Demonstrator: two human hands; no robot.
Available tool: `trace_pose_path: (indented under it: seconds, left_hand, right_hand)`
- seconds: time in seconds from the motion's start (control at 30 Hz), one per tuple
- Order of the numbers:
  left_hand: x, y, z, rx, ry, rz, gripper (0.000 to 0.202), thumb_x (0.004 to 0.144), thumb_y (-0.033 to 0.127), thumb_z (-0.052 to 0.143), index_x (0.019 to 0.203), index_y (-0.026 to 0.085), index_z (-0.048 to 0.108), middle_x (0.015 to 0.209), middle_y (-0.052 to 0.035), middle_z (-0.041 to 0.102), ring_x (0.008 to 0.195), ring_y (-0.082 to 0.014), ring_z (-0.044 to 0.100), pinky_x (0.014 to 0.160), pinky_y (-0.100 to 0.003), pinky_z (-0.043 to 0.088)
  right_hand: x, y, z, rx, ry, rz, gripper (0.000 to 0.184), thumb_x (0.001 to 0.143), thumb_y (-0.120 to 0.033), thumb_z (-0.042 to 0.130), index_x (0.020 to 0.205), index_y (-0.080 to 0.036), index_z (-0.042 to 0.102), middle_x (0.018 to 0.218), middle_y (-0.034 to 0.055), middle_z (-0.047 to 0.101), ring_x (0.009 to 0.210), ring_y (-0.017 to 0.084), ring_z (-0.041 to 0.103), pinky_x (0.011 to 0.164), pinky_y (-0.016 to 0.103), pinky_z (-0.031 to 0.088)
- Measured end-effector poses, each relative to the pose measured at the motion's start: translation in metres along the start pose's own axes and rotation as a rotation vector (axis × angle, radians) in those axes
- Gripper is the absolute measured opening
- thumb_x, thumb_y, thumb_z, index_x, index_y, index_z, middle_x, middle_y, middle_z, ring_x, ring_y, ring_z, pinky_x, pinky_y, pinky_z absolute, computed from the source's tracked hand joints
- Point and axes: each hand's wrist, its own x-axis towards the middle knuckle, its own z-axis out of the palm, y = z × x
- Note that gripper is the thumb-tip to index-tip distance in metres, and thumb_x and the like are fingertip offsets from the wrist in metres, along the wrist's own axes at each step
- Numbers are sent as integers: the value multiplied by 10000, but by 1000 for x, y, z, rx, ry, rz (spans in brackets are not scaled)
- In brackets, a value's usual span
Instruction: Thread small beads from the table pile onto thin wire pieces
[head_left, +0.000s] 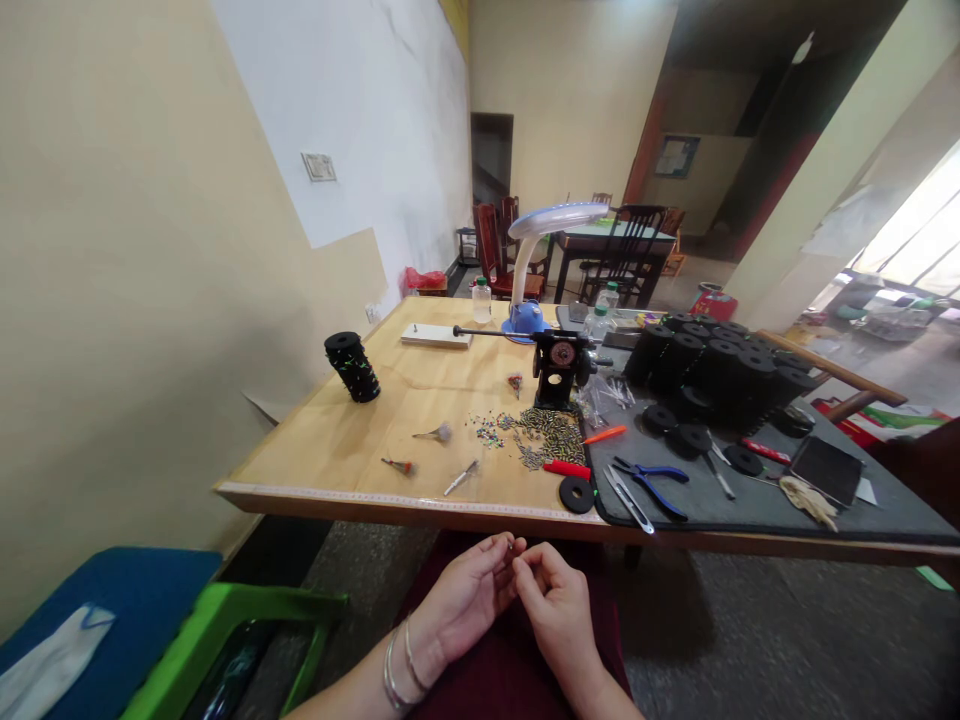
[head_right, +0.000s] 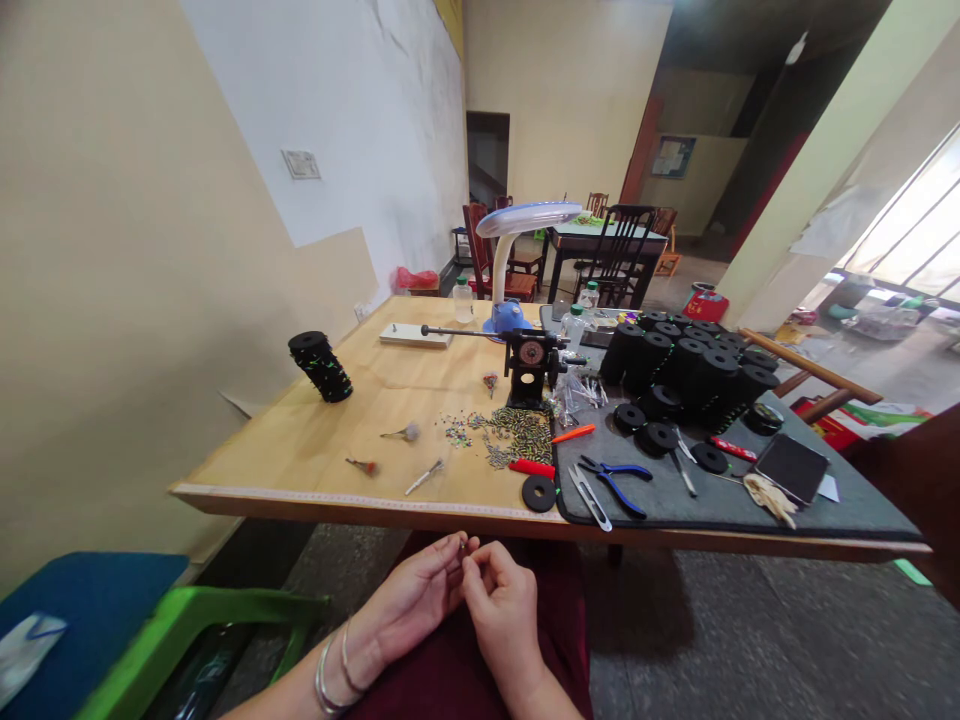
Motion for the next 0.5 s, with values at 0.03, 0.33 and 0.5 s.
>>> trace_pose_path:
  seconds: [0.03,0.33,0.5]
  left_hand:
    - [0,0,0,1,-1,-1,30,784,159,680,806,140,670,849,-49,731,769,-143,680,729,-252,500]
    - [1,-1,-2,2,-3,-1,33,779,161,686,802,143,670,845,-47,731,764,-138,678,726,-245,499]
    - [0,-1,-1,-3,-7,-1,27,796,155,666,816,139,673,854,-57,732,770,-146,678,720,-251,501]
  right_hand:
    - [0,0,0,1,8,-6,260,814,-353,555,637,-164,583,451,-80,369,410,80,316,414,191,260]
    - [0,-2,-1,-2,1,-10,235,809,-324,553,642,-163,590,452,-78,370,409,82,325,414,190,265]
    - [1,-4,-1,18,5,-1,224,800,-309,557,633,-161,584,456,-77,369,411,81,319,417,192,258]
